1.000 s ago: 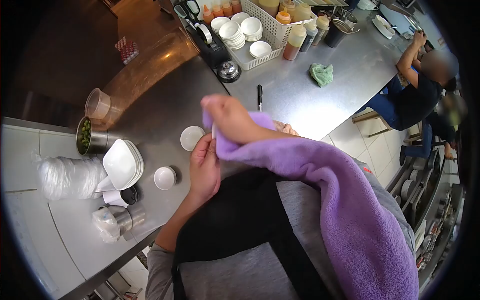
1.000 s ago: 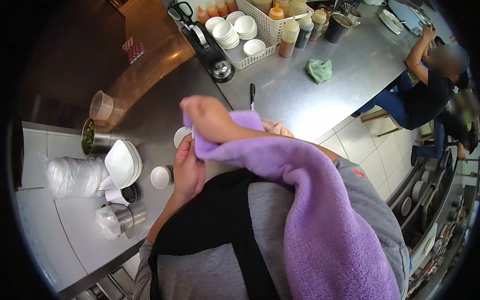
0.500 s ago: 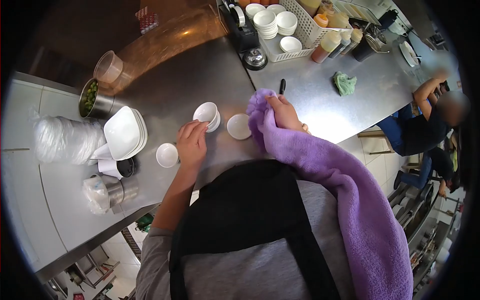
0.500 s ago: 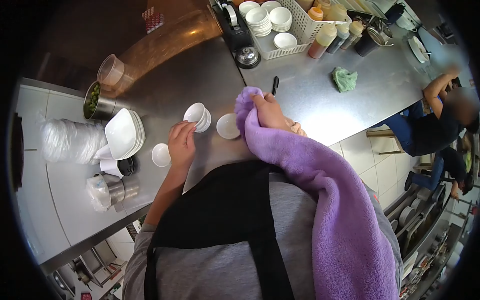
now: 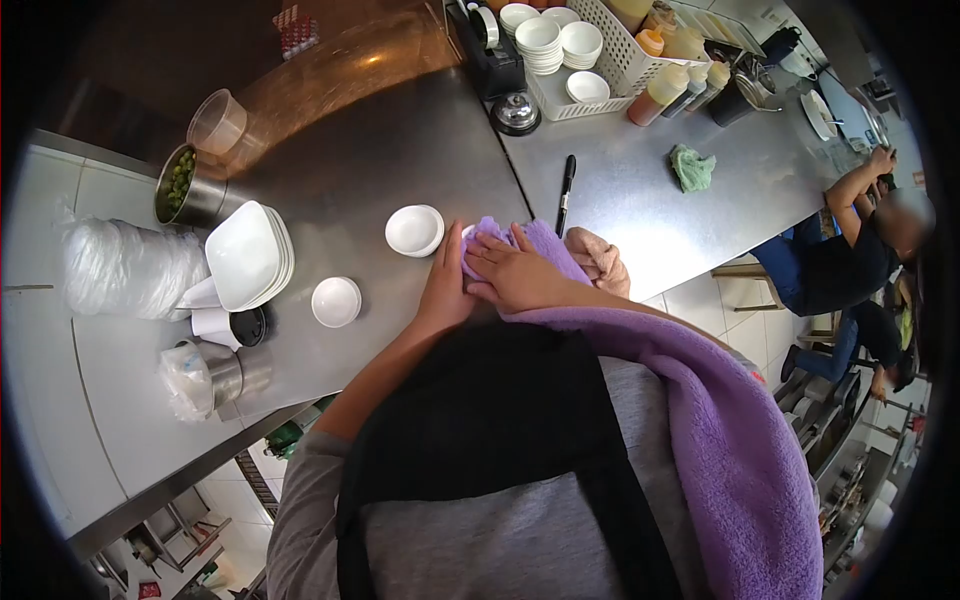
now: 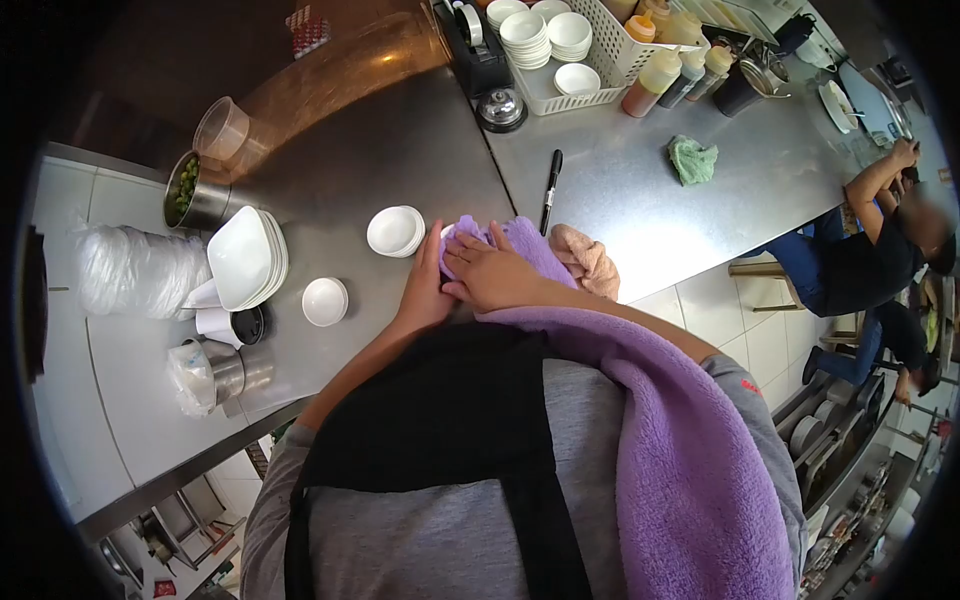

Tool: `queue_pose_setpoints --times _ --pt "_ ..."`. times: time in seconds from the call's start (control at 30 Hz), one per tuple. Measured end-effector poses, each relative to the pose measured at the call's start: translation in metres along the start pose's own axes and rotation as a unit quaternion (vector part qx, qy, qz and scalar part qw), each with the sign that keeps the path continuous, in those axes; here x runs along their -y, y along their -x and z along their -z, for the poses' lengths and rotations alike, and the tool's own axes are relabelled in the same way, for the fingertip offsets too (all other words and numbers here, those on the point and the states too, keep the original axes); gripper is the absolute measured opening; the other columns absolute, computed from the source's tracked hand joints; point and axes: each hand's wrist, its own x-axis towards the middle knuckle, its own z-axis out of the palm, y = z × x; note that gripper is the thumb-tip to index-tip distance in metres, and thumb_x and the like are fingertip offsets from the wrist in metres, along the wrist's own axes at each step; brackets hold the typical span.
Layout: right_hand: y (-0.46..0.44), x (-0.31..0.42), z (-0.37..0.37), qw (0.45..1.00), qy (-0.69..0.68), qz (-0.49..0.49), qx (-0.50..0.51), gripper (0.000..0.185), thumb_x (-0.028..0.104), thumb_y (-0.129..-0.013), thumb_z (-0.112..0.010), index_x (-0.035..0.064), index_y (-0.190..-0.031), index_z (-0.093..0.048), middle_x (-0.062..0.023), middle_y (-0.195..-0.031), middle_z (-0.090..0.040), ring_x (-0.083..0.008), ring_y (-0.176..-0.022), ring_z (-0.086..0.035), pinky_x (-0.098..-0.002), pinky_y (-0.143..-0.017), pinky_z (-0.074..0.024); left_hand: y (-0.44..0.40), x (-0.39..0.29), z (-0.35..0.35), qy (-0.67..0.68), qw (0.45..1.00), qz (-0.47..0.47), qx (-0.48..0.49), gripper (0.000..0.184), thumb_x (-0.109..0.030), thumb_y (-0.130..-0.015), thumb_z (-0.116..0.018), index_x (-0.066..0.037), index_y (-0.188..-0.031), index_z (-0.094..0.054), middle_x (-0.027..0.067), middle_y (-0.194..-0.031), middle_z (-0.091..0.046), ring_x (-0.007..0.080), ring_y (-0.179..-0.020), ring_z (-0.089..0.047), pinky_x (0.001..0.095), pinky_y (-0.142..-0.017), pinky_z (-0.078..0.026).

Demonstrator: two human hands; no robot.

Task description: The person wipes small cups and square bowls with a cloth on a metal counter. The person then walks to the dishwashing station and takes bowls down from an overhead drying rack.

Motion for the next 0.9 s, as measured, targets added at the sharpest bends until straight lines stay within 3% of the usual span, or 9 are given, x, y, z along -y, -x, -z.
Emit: queue_pose_setpoints --times 0.07,0.17,0.3,0.37,0.47,0.6,0.7,0.77,0.9 --pt "-0.006 0.004 0.031 0.978 -0.04 0.011 0.206 0.037 0.025 -0.088 -0.051 0.0097 -0.121 -0.057 -0.0096 -0.13 -0.053 -0.0243 -0.127 -0.044 -0.0601 -0.11 -0.016 -0.004 0.002 0.0 -0.013 1.0 0.003 0.01 0.085 -0.013 -0.065 -0.078 -0.001 -0.136 -0.034 0.0215 -0.134 -0.042 0.0367 -0.124 -0.043 0.041 -0.103 -0.036" --pt "-0.013 0.001 0.062 0.947 0.114 0.067 0.293 0.043 0.021 -0.082 -0.054 0.0112 -0.123 -0.056 -0.0068 -0.135 -0.049 -0.0243 -0.131 -0.039 -0.0603 -0.11 -0.015 -0.011 -0.011 0.004 -0.028 0.998 -0.02 0.044 0.084 -0.012 -0.061 -0.079 -0.002 -0.133 -0.038 0.0196 -0.13 -0.046 0.0358 -0.121 -0.045 0.0408 -0.101 -0.038" --pt "-0.003 -0.011 0.026 0.954 0.263 0.132 0.058 0.04 0.02 -0.08 -0.055 0.013 -0.119 -0.059 -0.0039 -0.125 -0.058 -0.026 -0.133 -0.036 -0.0591 -0.111 -0.0118 -0.017 -0.012 0.008 0.002 0.999 0.0 0.04 0.079 -0.014 -0.057 -0.081 -0.002 -0.126 -0.043 0.0166 -0.123 -0.051 0.0341 -0.115 -0.051 0.0395 -0.096 -0.043" --pt "0.002 -0.011 0.018 0.984 0.115 0.132 0.02 0.04 0.018 -0.081 -0.053 0.0135 -0.119 -0.06 -0.0028 -0.124 -0.058 -0.0247 -0.134 -0.035 -0.058 -0.112 -0.0116 -0.018 -0.005 0.006 -0.014 0.999 0.003 0.038 0.078 -0.015 -0.057 -0.081 -0.002 -0.125 -0.045 0.0159 -0.121 -0.052 0.0336 -0.113 -0.052 0.0389 -0.095 -0.044" --pt "-0.011 -0.007 0.067 0.964 0.118 0.093 0.218 0.04 0.016 -0.081 -0.051 0.0128 -0.12 -0.06 -0.0013 -0.125 -0.058 -0.024 -0.135 -0.033 -0.0583 -0.111 -0.013 -0.014 -0.005 0.006 -0.02 0.999 -0.021 0.033 0.077 -0.017 -0.057 -0.082 -0.002 -0.123 -0.046 0.0165 -0.121 -0.052 0.0334 -0.112 -0.053 0.0389 -0.093 -0.045" --pt "-0.016 -0.008 0.05 0.942 0.263 0.107 0.177 0.042 0.01 -0.077 -0.053 0.0148 -0.118 -0.062 -0.0014 -0.127 -0.057 -0.023 -0.137 -0.03 -0.0591 -0.111 -0.0151 -0.016 -0.012 0.003 -0.044 0.999 -0.003 0.018 0.077 -0.021 -0.059 -0.082 -0.003 -0.124 -0.044 0.0167 -0.12 -0.052 0.0342 -0.111 -0.053 0.0397 -0.091 -0.046" --pt "-0.004 -0.016 0.014 0.977 0.146 0.153 -0.038 0.035 0.006 -0.073 -0.052 0.0127 -0.105 -0.066 -0.0027 -0.117 -0.062 -0.0248 -0.135 -0.034 -0.0605 -0.11 -0.017 -0.015 -0.007 0.004 -0.051 0.998 -0.002 0.023 0.078 -0.023 -0.06 -0.083 -0.003 -0.123 -0.043 0.0168 -0.119 -0.052 0.0345 -0.112 -0.052 0.0401 -0.093 -0.045" --pt "-0.008 -0.01 0.048 0.984 0.002 0.082 0.161 0.036 0.002 -0.073 -0.051 0.0115 -0.104 -0.065 -0.0048 -0.111 -0.064 -0.0294 -0.122 -0.049 -0.0545 -0.104 -0.0324 -0.013 -0.009 0.005 -0.047 0.998 0.013 0.044 0.08 -0.024 -0.059 -0.084 -0.003 -0.124 -0.043 0.0169 -0.12 -0.052 0.0345 -0.113 -0.051 0.0403 -0.094 -0.043" --pt "-0.023 -0.039 0.055 0.956 -0.134 -0.039 0.257 0.037 -0.001 -0.077 -0.047 0.0054 -0.109 -0.063 -0.0075 -0.104 -0.066 -0.0279 -0.102 -0.061 -0.0421 -0.09 -0.0467 -0.017 -0.011 -0.002 -0.036 0.999 -0.025 0.008 0.085 -0.023 -0.057 -0.086 -0.004 -0.124 -0.037 0.0188 -0.125 -0.047 0.0362 -0.118 -0.047 0.0416 -0.098 -0.041"
